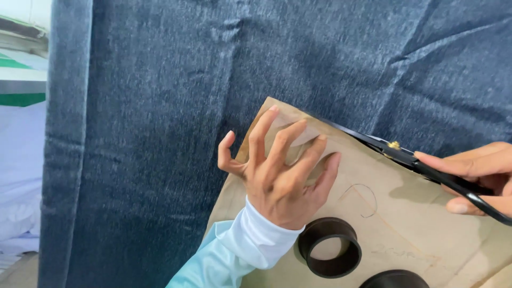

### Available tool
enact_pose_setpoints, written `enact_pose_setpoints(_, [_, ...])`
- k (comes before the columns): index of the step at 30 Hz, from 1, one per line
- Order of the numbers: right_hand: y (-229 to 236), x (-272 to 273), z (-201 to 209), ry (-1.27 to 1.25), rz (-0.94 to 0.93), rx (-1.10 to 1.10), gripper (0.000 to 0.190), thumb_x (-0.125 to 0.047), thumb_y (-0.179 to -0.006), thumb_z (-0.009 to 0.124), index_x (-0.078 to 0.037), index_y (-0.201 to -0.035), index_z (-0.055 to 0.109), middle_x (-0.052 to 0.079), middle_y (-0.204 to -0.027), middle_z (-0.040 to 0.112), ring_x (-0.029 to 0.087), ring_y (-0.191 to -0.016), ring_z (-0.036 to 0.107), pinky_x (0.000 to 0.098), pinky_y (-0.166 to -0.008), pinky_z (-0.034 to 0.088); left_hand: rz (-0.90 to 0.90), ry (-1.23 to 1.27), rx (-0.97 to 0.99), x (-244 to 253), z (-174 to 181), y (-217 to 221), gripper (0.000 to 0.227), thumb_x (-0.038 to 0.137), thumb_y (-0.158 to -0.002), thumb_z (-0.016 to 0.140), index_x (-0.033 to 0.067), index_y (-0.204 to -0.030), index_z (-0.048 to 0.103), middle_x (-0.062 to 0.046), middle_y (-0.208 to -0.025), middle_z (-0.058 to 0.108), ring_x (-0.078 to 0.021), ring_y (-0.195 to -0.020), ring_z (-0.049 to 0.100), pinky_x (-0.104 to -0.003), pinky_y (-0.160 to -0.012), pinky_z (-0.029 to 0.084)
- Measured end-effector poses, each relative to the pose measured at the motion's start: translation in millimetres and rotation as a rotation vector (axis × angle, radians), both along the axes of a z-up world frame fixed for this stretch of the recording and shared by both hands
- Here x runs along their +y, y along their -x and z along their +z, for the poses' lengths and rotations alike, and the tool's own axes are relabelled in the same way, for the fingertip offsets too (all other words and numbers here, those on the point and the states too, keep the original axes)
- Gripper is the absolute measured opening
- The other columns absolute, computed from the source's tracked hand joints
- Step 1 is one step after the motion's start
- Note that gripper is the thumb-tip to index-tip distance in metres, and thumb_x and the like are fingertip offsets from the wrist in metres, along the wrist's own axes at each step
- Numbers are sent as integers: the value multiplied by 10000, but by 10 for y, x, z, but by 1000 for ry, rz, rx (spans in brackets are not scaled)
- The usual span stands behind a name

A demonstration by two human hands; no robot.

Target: The person cuts a piece of dark denim fabric using large shears, following a paper pattern placed on top. They trim the edges and remove excess fabric, then lift the pattern to reveal the cut shape.

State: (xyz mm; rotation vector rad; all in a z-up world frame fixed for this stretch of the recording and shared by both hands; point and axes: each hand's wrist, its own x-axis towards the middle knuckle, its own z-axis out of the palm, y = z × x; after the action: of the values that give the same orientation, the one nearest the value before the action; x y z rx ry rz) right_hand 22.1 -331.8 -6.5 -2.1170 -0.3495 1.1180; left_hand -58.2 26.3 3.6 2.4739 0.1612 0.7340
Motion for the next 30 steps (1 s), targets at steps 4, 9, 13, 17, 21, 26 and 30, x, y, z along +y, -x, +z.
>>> enact_pose_setpoints(4, [-16,-34,-6,7,19,76,879,-143,-582,937,-271,-1427,731,71,-548,712,174,-467,494,315,-416,453,-4,18,-6,7,0,28,241,351,-832,869,283,-933,662,70,-1043,699,-312,-1192,687,-543,-1101,162])
enact_pose_setpoints(9, [-100,93,5,-210,14,107,872,-146,-591,901,-128,-1437,693,70,-553,626,163,-451,458,311,-387,402,24,27,26,1,24,16,201,348,-801,886,288,-806,695,94,-1015,676,-270,-1195,658,-550,-1117,144])
enact_pose_setpoints(13, [-105,220,16,-195,10,115,883,-85,-594,886,-137,-1451,681,78,-572,643,181,-473,449,333,-387,396,29,46,26,13,5,46,194,358,-814,883,294,-844,702,98,-1051,704,-281,-1204,667,-551,-1132,131])
enact_pose_setpoints(17, [-140,241,46,-24,58,58,893,-131,-582,908,-211,-1448,702,67,-627,745,179,-478,472,342,-416,427,38,61,23,17,-12,40,187,353,-803,894,300,-821,715,102,-1045,691,-282,-1225,656,-547,-1133,128])
enact_pose_setpoints(21, [-197,115,-41,48,173,24,958,-197,-574,934,-303,-1487,664,41,-562,733,148,-466,589,291,-470,528,30,70,19,18,-20,42,203,339,-796,914,296,-836,719,98,-1054,684,-297,-1221,663,-551,-1129,133])
enact_pose_setpoints(26, [-160,311,44,-117,44,67,884,-130,-582,894,-162,-1442,695,68,-569,657,171,-465,475,318,-404,418,37,46,57,20,26,19,140,368,-839,845,313,-815,718,107,-1032,689,-265,-1219,652,-532,-1122,131])
enact_pose_setpoints(30, [-128,438,59,-196,-14,50,831,-127,-586,868,-95,-1398,696,78,-545,573,165,-444,434,304,-398,357,41,52,58,21,26,23,122,364,-856,821,303,-817,723,109,-1033,696,-266,-1236,636,-530,-1123,138])
